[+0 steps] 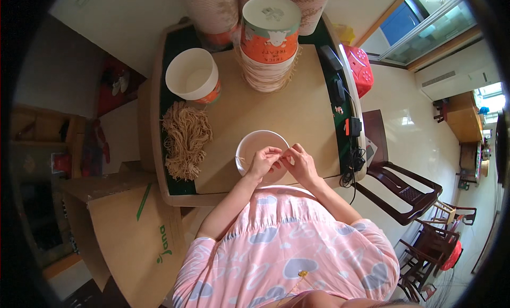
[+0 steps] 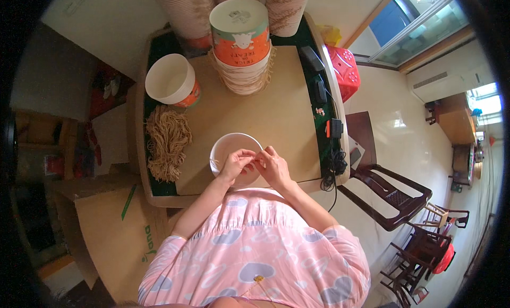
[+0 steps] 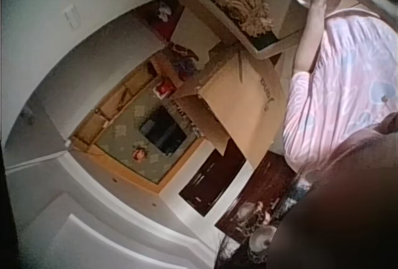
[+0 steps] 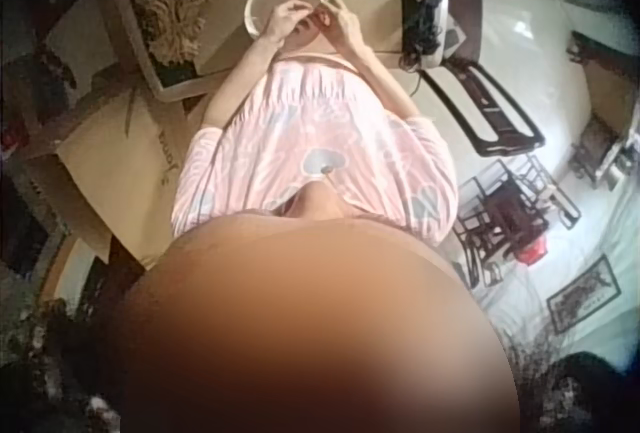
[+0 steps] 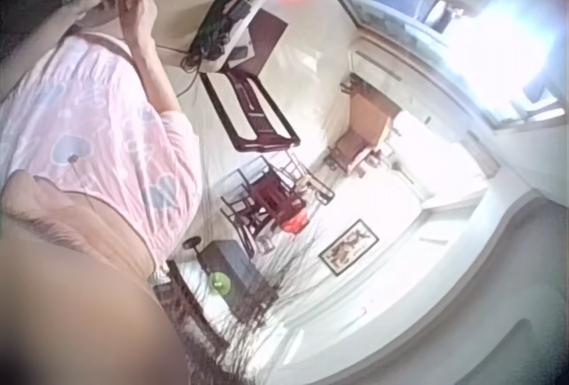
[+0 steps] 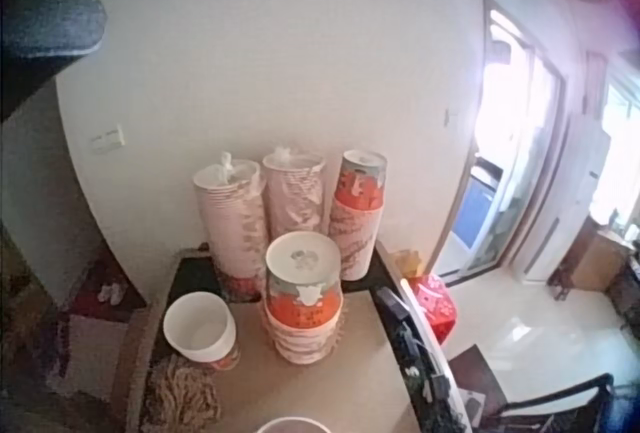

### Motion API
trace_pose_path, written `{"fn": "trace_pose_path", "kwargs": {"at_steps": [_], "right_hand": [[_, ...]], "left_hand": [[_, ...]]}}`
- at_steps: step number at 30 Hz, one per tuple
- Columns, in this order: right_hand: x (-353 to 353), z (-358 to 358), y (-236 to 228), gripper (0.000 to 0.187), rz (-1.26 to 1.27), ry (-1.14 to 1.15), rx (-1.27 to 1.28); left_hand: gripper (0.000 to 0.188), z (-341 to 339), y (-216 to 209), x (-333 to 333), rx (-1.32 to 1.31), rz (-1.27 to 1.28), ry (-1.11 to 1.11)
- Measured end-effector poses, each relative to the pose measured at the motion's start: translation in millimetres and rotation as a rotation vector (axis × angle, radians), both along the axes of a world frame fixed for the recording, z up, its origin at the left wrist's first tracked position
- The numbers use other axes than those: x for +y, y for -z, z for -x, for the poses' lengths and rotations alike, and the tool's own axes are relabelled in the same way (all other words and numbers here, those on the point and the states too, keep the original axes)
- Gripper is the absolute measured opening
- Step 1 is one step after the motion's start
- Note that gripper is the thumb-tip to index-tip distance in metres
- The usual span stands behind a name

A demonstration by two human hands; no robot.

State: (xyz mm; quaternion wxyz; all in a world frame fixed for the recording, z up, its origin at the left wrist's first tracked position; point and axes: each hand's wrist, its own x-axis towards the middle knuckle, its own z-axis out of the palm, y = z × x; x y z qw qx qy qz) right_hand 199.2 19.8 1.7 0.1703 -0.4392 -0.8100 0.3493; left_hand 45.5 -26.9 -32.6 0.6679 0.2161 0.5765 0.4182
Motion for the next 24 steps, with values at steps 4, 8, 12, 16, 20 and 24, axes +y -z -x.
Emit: {"fn": "trace_pose_path", "kwargs": {"at_steps": [4,8,12,16,20,24], "right_hand": [[0.3,1.0,0.5,0.013,0.029,-0.019,0.055],[1.1,2.1,1.0,0.010,0.089,-0.020,0.134],[0.8,4.9,-4.4,0.008,0.105,-0.009,0.133],[0.9,2.7,1.3,0.009,0.074,-0.020,0.136],[0.0,1.6,3.9,0.009,0.062,-0.004,0.139],[-0.4,1.9,2.1,0.009,0.084,-0.004,0.165]], "left_hand": [[0.017,4.7,-2.1,-2.5,-0.019,-0.016,-0.004],[0.023,7.3,-1.6,-4.3,0.027,-0.077,0.065],[0.024,8.5,-4.9,-6.5,0.082,-0.099,0.055],[0.024,11.1,-6.4,-7.4,0.123,-0.129,0.054],[0.019,11.0,-11.3,-6.1,0.216,-0.142,0.087],[0.011,8.6,-7.8,-5.4,0.292,-0.168,0.045]]}}
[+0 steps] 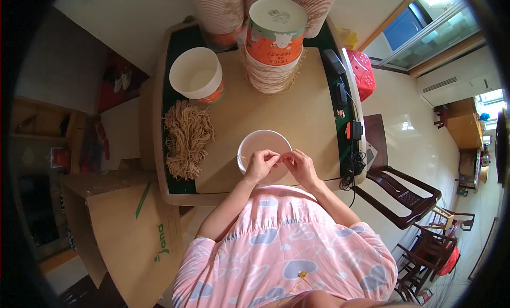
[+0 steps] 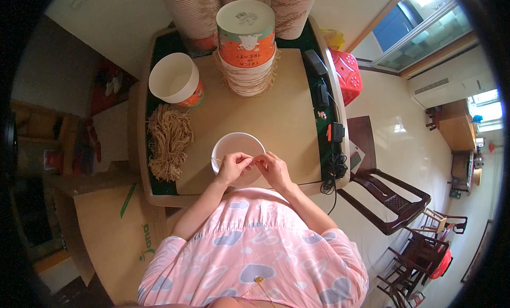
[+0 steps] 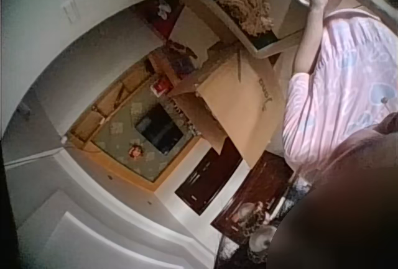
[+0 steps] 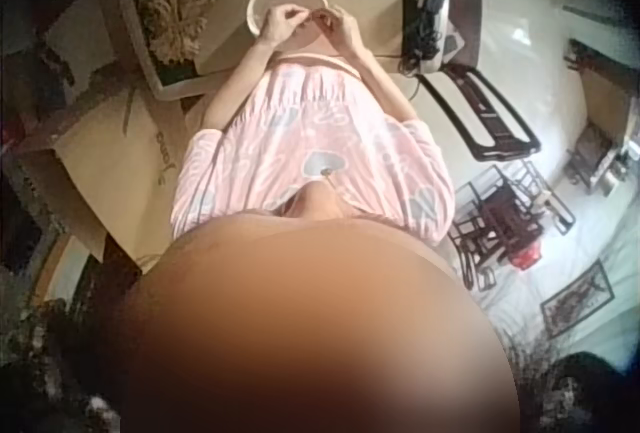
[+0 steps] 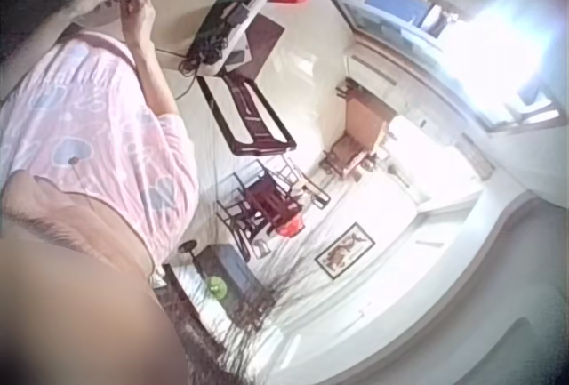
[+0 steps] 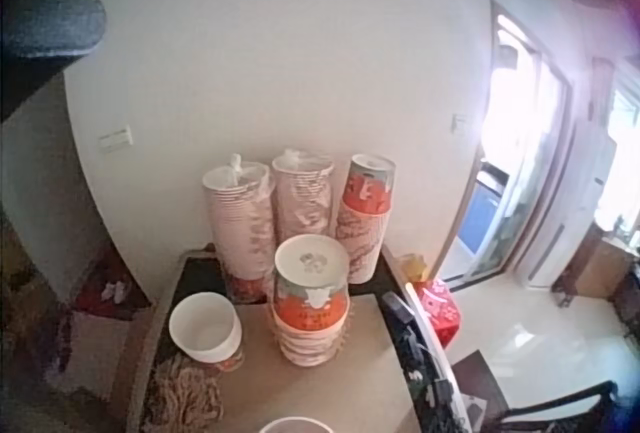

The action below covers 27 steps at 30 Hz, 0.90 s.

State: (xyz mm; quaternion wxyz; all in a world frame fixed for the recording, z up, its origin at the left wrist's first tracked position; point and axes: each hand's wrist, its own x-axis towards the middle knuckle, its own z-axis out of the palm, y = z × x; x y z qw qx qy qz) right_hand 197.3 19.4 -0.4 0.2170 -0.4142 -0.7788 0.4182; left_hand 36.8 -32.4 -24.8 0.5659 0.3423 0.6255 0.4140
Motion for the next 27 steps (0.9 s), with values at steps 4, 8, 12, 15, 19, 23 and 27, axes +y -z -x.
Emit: {"fn": "trace_pose_path", "kwargs": {"at_steps": [4,8,12,15,19,23,27], "right_hand": [[-1.5,-0.5,5.2,0.009,0.092,0.079,0.000],[-0.8,-2.6,5.6,0.010,0.003,0.002,-0.020],[-1.4,-3.9,6.0,0.010,-0.060,-0.031,-0.042],[-2.3,-1.5,3.7,0.008,0.029,0.034,-0.037],[-1.7,-3.0,5.1,0.006,0.005,0.033,-0.014],[-2.7,-4.6,7.4,0.007,-0.050,0.009,-0.038],[-3.0,-4.9,7.6,0.010,-0.103,0.014,-0.034]], "left_hand": [[0.011,-0.8,2.7,-0.5,0.015,0.026,0.009],[0.010,-2.6,7.2,-2.1,0.013,-0.054,-0.041],[0.011,-3.7,9.8,-2.9,0.004,-0.069,-0.046],[0.010,-4.3,8.3,-3.1,-0.012,-0.049,-0.060],[0.011,-4.4,-2.9,-0.8,-0.023,0.017,-0.061],[0.011,-5.8,-3.3,-0.2,-0.026,0.003,-0.058],[0.011,-5.7,-3.0,-0.5,-0.010,-0.014,-0.049]]}}
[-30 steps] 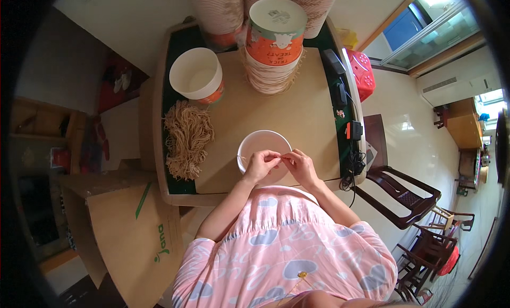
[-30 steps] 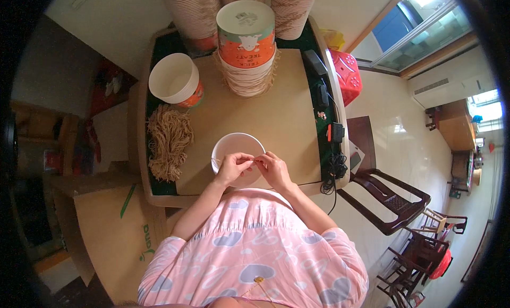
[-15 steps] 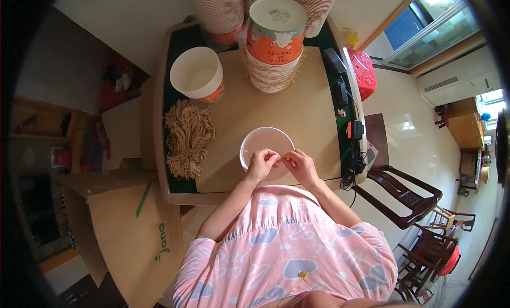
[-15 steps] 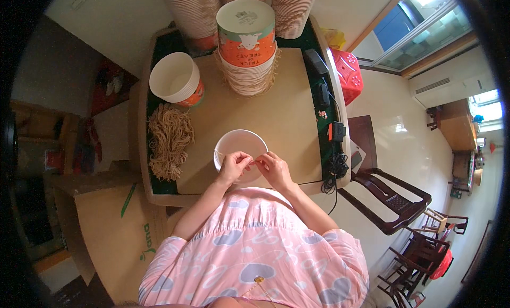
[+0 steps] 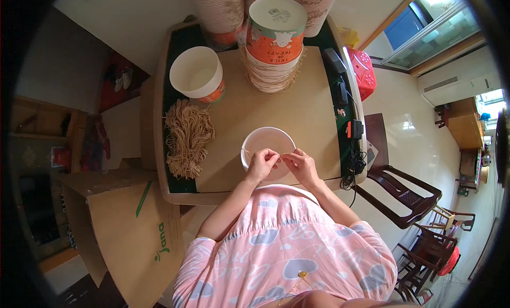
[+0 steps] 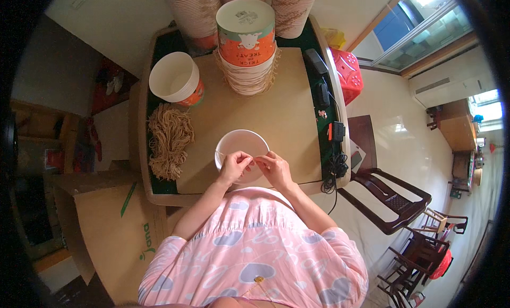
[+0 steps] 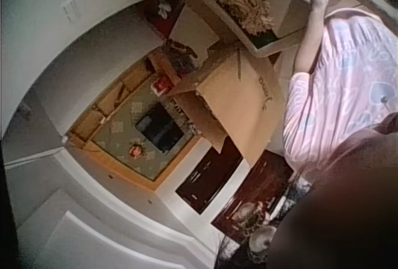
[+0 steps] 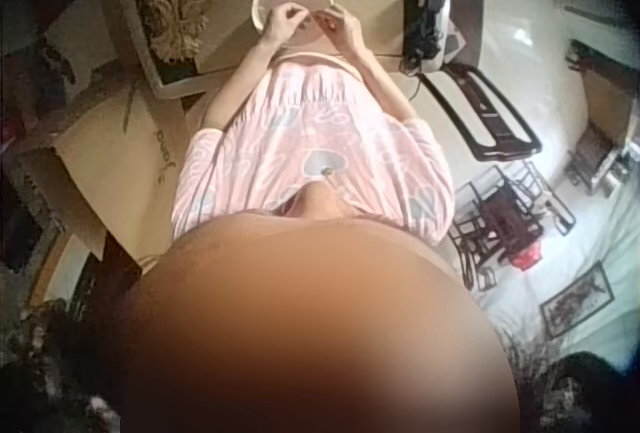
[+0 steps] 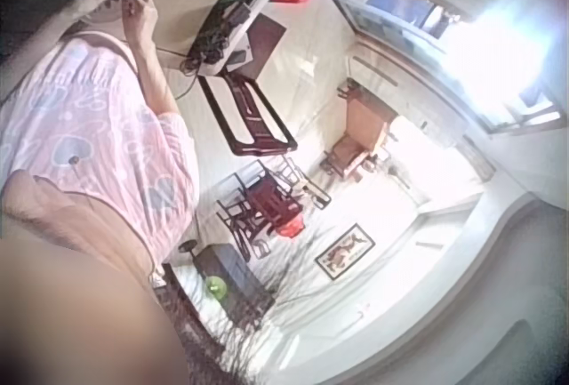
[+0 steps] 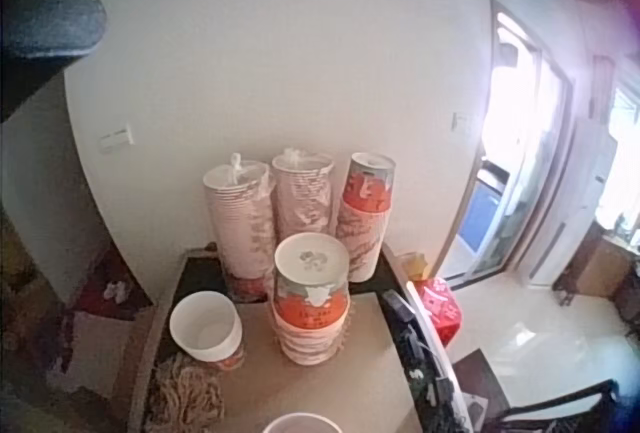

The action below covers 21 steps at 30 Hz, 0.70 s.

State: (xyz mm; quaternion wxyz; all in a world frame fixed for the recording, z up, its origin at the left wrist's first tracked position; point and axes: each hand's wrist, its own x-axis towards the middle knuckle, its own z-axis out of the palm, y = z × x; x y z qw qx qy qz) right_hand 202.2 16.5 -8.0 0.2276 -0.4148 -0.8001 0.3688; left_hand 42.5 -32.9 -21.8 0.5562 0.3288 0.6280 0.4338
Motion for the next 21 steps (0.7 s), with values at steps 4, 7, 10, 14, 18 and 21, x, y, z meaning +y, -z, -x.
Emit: {"fn": "trace_pose_path", "kwargs": {"at_steps": [4,7,10,14,18,21], "right_hand": [[0.0,0.0,-1.9,0.008,0.003,0.009,-0.003],[0.7,-1.8,-2.6,0.008,-0.047,-0.007,-0.002],[1.0,-2.5,-4.3,0.008,-0.054,-0.007,0.047],[3.1,-4.1,-3.1,0.006,-0.034,-0.026,0.091],[6.1,-4.2,-5.7,0.007,-0.041,-0.055,0.118],[8.3,-4.6,-6.6,0.008,-0.015,-0.053,0.148]], "left_hand": [[0.010,-1.0,0.2,-0.6,-0.020,0.034,0.003],[0.009,-0.8,6.1,-2.1,-0.207,0.029,0.011],[0.007,0.5,4.4,-4.0,-0.368,0.027,0.020],[0.009,2.3,6.9,-5.6,-0.518,0.038,0.011],[0.010,-0.7,9.2,-7.7,-0.661,0.043,-0.032],[0.009,-3.4,6.5,-7.1,-0.766,0.074,-0.083]]}}
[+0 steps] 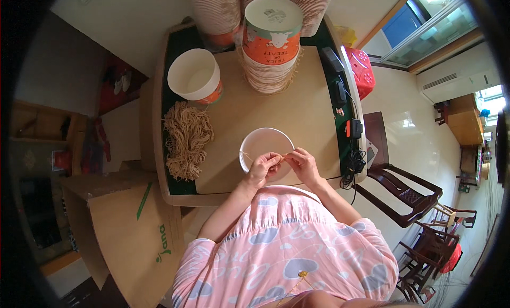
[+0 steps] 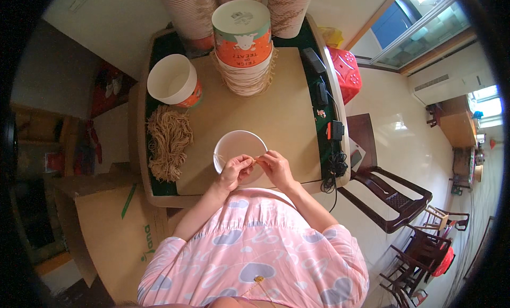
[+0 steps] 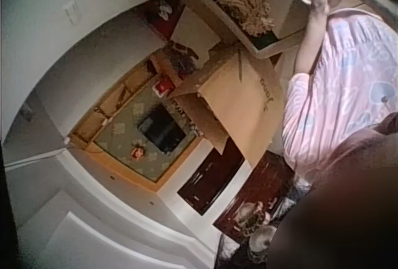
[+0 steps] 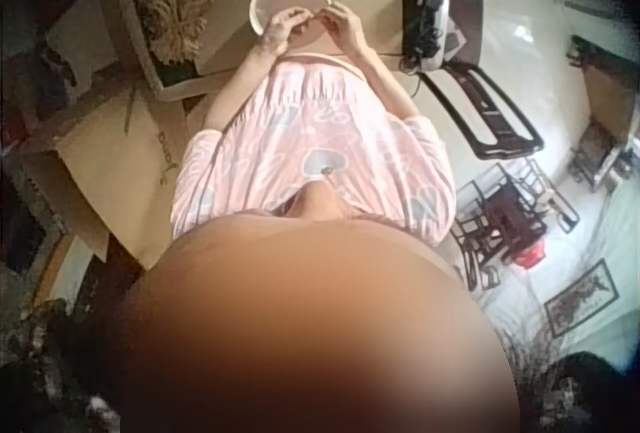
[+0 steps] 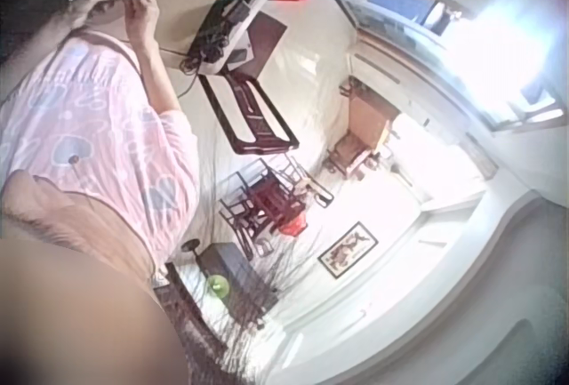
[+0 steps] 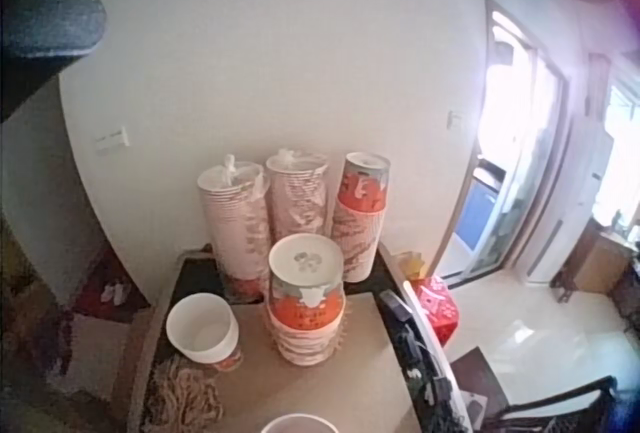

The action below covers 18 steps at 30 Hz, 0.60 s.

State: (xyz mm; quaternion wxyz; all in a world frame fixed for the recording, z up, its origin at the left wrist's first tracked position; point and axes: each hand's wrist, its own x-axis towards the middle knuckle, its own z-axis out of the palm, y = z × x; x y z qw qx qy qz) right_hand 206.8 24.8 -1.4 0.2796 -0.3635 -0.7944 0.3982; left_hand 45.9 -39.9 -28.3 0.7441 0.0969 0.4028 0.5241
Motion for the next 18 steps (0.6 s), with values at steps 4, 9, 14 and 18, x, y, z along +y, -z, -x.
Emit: {"fn": "trace_pose_path", "kwargs": {"at_steps": [4,9,14,18], "right_hand": [[1.8,0.8,-5.5,0.008,0.134,0.011,-0.007],[3.4,-1.5,1.1,0.007,0.036,-0.030,0.035],[5.0,-6.2,-1.5,0.009,-0.145,0.014,0.015],[3.6,-10.3,-2.8,0.012,-0.246,-0.025,0.012]], "left_hand": [[0.008,-1.7,-3.4,3.7,0.069,0.067,-0.014],[0.013,-4.4,-8.7,5.1,0.222,0.058,0.015],[0.019,0.7,-22.2,1.2,0.451,-0.003,0.269],[0.020,-3.0,-41.6,1.0,0.800,-0.299,0.245]]}}
